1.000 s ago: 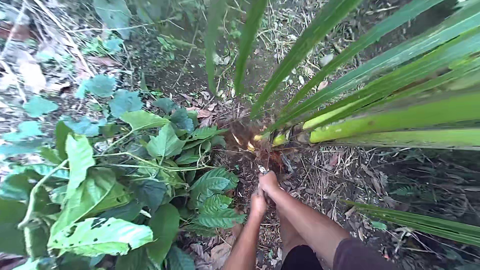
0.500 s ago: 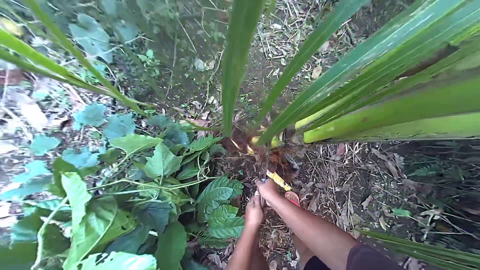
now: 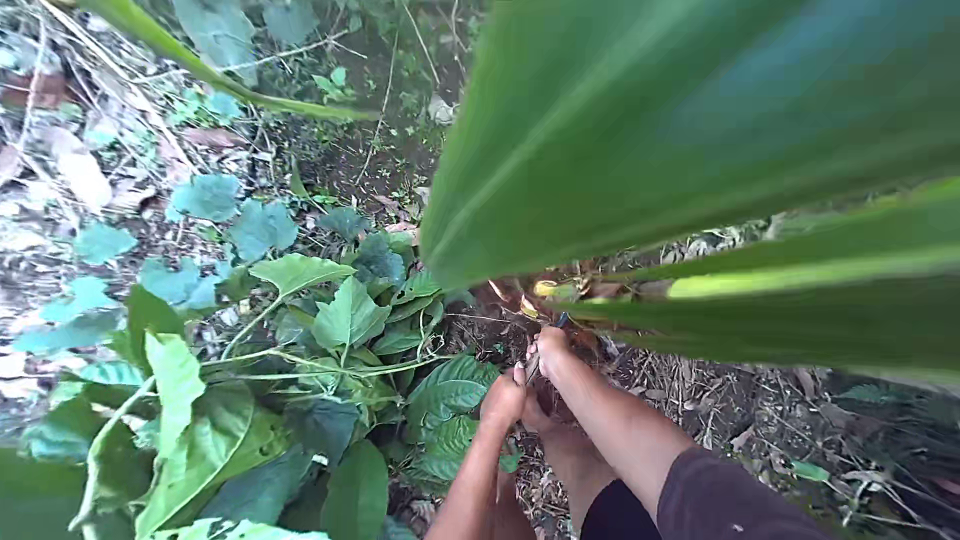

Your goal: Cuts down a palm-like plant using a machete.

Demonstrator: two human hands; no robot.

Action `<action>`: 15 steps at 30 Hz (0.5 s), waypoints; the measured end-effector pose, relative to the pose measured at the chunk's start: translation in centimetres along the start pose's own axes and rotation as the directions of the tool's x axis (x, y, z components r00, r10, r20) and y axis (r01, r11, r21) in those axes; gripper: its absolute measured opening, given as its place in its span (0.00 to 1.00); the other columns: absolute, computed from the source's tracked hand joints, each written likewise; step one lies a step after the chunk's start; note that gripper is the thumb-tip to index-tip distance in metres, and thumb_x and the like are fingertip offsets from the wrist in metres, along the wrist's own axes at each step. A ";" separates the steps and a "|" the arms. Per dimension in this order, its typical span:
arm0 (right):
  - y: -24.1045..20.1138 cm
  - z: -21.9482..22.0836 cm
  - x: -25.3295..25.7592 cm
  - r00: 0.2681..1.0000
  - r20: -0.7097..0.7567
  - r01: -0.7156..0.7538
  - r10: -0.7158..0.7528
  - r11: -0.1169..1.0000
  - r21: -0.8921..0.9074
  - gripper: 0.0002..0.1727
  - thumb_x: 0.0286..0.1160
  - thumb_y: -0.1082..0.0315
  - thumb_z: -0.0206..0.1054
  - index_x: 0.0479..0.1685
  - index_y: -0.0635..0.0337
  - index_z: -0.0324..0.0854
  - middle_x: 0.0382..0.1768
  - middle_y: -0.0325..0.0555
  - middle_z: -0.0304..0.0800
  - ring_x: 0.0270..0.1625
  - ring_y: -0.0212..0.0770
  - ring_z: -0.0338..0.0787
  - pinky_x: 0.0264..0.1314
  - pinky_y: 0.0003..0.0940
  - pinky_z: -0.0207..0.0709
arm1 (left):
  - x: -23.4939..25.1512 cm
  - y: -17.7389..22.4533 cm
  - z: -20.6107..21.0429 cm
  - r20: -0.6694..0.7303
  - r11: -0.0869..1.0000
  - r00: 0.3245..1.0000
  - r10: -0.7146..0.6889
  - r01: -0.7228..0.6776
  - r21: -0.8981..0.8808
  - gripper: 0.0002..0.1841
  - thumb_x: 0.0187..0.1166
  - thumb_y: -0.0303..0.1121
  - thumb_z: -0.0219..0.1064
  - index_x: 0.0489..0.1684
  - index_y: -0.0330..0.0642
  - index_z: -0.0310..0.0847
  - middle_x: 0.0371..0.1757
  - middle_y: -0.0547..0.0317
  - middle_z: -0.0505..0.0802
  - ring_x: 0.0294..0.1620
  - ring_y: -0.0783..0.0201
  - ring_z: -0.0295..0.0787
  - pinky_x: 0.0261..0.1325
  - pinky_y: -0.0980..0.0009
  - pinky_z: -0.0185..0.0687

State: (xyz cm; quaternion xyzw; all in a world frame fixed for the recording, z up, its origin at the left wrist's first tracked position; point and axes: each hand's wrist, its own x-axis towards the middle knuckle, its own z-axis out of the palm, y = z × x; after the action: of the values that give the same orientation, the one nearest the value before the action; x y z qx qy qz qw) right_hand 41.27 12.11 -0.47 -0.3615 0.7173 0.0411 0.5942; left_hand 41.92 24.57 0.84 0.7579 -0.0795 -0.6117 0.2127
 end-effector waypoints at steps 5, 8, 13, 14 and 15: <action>0.6 4.3 2.8 0.990 -0.140 -0.002 -0.012 0.995 -0.102 0.17 0.94 0.64 0.47 0.53 0.69 0.77 0.35 0.52 0.76 0.26 0.42 0.77 0.31 0.41 0.78 | 6.3 -3.3 -3.2 0.078 1.000 0.997 0.024 -0.023 -0.015 0.40 0.95 0.57 0.29 0.53 0.32 0.85 0.48 0.36 0.91 0.51 0.40 0.90 0.57 0.36 0.81; 1.9 5.4 4.7 0.978 -0.207 -0.024 -0.004 0.991 -0.133 0.19 0.95 0.62 0.46 0.58 0.70 0.74 0.39 0.54 0.76 0.28 0.44 0.78 0.34 0.43 0.80 | 9.0 -5.2 -2.7 0.119 0.999 0.992 0.037 -0.035 -0.021 0.39 0.95 0.55 0.30 0.56 0.32 0.85 0.54 0.34 0.91 0.58 0.39 0.89 0.63 0.34 0.79; 2.2 4.0 4.4 0.974 -0.225 -0.074 -0.016 0.919 -0.387 0.17 0.94 0.67 0.49 0.56 0.73 0.77 0.43 0.58 0.78 0.35 0.46 0.81 0.41 0.44 0.81 | 8.7 -6.4 1.2 0.122 0.962 0.987 0.101 -0.066 -0.266 0.36 0.96 0.50 0.34 0.49 0.29 0.85 0.45 0.37 0.90 0.49 0.43 0.88 0.59 0.40 0.79; 2.1 3.4 4.2 0.975 -0.220 -0.070 -0.027 0.904 -0.421 0.17 0.94 0.66 0.49 0.58 0.73 0.77 0.44 0.58 0.79 0.35 0.46 0.82 0.42 0.44 0.82 | 7.9 -6.0 2.0 0.124 0.948 0.988 0.089 -0.046 -0.314 0.36 0.97 0.51 0.34 0.48 0.29 0.85 0.44 0.37 0.90 0.48 0.44 0.88 0.58 0.40 0.80; 1.9 3.1 4.0 0.973 -0.226 -0.073 -0.036 0.887 -0.457 0.17 0.94 0.65 0.49 0.58 0.72 0.76 0.43 0.56 0.79 0.33 0.45 0.82 0.39 0.43 0.82 | 7.1 -5.5 2.7 0.127 0.935 0.990 0.066 -0.017 -0.356 0.36 0.96 0.52 0.33 0.48 0.30 0.86 0.44 0.38 0.90 0.48 0.45 0.89 0.58 0.41 0.80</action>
State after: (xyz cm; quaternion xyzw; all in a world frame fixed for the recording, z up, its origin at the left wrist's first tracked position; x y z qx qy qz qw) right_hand 42.56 13.12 -5.64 -0.4878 0.7538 0.1745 0.4042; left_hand 40.26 26.22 -8.24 0.6617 0.0013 -0.6618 0.3523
